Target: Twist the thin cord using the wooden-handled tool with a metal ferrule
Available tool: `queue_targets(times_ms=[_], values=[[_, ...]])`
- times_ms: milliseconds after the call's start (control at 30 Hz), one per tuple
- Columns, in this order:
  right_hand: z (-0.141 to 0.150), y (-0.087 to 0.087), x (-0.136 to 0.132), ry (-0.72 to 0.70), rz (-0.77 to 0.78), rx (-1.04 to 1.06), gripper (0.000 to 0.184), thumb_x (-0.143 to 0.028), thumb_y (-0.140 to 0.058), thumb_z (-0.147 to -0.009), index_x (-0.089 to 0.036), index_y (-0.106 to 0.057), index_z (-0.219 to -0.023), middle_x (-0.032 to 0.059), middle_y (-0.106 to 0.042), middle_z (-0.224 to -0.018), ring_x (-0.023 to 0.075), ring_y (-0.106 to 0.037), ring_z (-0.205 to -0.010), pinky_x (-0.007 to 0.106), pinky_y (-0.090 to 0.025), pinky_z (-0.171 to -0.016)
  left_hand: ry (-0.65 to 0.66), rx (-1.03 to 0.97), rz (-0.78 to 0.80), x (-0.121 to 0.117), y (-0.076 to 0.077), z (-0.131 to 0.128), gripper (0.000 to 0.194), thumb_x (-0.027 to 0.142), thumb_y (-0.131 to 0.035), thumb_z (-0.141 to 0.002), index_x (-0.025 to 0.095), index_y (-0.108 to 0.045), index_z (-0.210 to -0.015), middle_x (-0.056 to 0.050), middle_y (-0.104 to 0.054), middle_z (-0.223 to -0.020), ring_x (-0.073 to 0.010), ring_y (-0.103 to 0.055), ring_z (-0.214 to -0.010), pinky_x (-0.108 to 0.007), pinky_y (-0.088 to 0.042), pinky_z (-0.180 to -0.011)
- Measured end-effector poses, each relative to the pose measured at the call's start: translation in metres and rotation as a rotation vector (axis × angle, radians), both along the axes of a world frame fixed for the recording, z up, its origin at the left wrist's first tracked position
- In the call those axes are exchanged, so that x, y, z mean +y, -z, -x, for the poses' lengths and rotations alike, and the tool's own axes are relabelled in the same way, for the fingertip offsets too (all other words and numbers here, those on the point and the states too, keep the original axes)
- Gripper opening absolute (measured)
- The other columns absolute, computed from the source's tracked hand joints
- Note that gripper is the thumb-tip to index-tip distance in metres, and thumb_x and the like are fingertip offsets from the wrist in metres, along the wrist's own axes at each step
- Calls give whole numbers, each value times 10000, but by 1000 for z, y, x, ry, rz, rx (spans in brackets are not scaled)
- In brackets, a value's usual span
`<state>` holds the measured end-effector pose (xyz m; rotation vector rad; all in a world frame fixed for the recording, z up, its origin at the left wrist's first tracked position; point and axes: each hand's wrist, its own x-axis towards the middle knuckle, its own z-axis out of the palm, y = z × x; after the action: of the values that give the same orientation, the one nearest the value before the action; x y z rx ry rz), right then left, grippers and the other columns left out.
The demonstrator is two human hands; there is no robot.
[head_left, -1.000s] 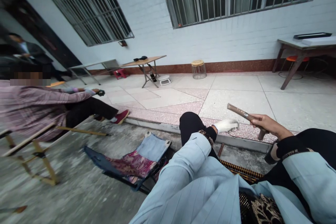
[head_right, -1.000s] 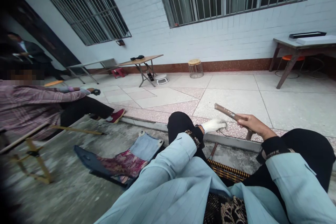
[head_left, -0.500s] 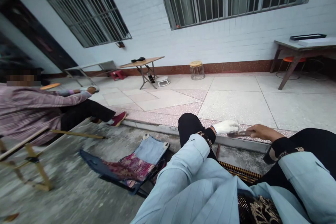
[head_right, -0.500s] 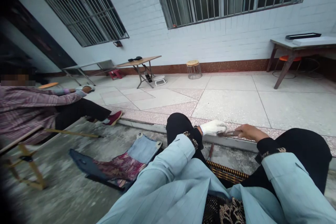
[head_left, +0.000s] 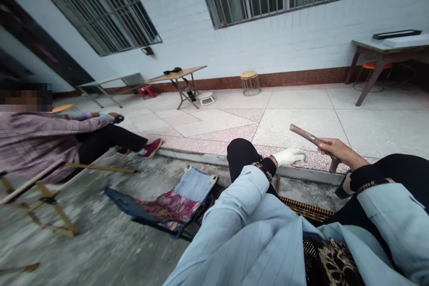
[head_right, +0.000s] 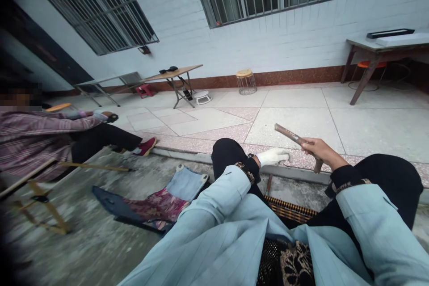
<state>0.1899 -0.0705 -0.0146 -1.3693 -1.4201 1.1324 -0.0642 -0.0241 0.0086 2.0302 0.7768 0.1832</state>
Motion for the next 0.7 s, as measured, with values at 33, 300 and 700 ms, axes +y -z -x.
queue_targets(times_ms=[33, 300, 700], values=[[-1, 3, 3, 65, 6, -21, 613, -434, -695, -752, -101, -647, -1265, 48, -654, -776, 147, -554, -613, 302, -503, -619, 18, 14, 14, -3, -2, -2, 269, 487, -648, -815, 228, -695, -872, -25, -558, -642, -183, -539, -708, -280, -454, -684], [-12, 13, 7, 230, -11, -761, 449, -398, -582, -840, -234, -672, -1248, 88, -729, -993, 252, -651, -864, 317, -455, -711, 155, 83, -172, -10, -17, -10, 202, 324, -521, -911, 222, -684, -850, -18, -602, -772, -173, -536, -857, -246, -426, -804], [6, -13, -16, -669, 114, -210, 510, -432, -666, -793, -183, -678, -1238, 24, -651, -809, 153, -567, -705, 284, -476, -688, -13, 19, -125, 6, -17, 0, 192, 333, -518, -899, 212, -650, -829, -42, -593, -766, -191, -546, -870, -266, -434, -766]])
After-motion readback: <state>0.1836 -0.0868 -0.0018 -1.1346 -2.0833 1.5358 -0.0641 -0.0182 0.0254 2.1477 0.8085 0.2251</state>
